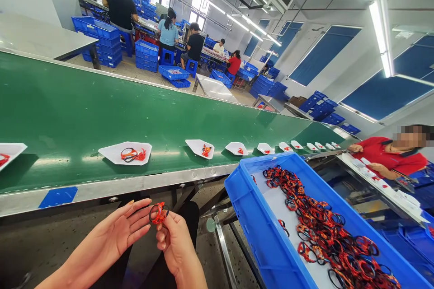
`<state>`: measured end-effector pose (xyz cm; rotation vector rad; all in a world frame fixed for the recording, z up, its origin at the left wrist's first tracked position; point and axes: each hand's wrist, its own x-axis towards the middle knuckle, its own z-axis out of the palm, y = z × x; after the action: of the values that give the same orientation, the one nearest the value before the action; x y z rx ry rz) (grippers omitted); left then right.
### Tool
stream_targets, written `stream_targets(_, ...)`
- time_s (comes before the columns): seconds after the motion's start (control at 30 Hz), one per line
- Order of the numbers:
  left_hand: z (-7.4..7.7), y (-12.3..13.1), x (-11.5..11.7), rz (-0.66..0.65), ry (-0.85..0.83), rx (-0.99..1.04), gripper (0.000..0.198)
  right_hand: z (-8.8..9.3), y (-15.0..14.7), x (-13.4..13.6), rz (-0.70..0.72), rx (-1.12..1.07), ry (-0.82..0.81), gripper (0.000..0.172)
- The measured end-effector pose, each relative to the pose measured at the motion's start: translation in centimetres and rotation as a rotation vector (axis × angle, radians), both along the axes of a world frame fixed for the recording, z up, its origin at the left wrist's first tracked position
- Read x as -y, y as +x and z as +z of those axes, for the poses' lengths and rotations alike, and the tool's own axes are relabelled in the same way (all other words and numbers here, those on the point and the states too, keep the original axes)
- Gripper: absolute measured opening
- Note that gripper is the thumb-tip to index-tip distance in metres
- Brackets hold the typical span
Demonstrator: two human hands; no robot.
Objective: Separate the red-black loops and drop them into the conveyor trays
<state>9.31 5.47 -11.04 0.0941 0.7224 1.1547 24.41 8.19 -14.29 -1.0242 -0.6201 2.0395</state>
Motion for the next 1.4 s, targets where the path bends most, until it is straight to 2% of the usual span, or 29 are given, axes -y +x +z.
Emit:
stream_targets(0.23, 1.8, 0.3, 0.3, -0.005, -0.027, -0.029, 0.032, -0.4, -0.7, 0.4, -0.038, -0.038, -0.102, 0.029)
stream_targets(0.37, 2.2, 0.2, 0.4, -0.011, -0.025, 0.002, 0.033, -0.3, -1.1, 0.4, -0.056, -0.037, -0.165, 0.036)
stream_targets(0.53, 2.2, 0.2, 0.5, -0.009, -0.025, 0.029, 0.036, -0.4, -1.3, 0.5, -0.076, -0.066, -0.190, 0.037)
stream_targets(0.77, 2.3, 0.3, 0.6, -0.020, 0.001, -0.043, 0.036, -0.6, -1.2, 0.3, -0.084, -0.061, -0.182, 0.037)
stream_targets(0.87, 1.7, 0.4, 0.6, -0.034, 0.032, -0.172, 0.033, -0.5, -1.3, 0.4, -0.063, -0.060, -0.146, 0.033)
stream_targets(0.97, 0.7, 0.4, 0.6, -0.022, 0.065, -0.351, 0.032, -0.4, -1.6, 0.6, -0.026, -0.032, -0.040, 0.029)
stream_targets(1.07, 0.0, 0.4, 0.5, 0.000, 0.084, -0.431, 0.032, -0.4, -1.8, 0.8, -0.019, -0.002, 0.023, 0.030)
stream_targets(1.23, 0.5, 0.6, 0.5, -0.026, 0.099, -0.425, 0.039, -0.4, -1.9, 0.8, -0.038, -0.033, -0.043, 0.033)
stream_targets(1.4, 1.0, 0.7, 0.5, -0.033, 0.110, -0.426, 0.039, -0.5, -1.9, 0.7, -0.028, -0.045, -0.094, 0.037)
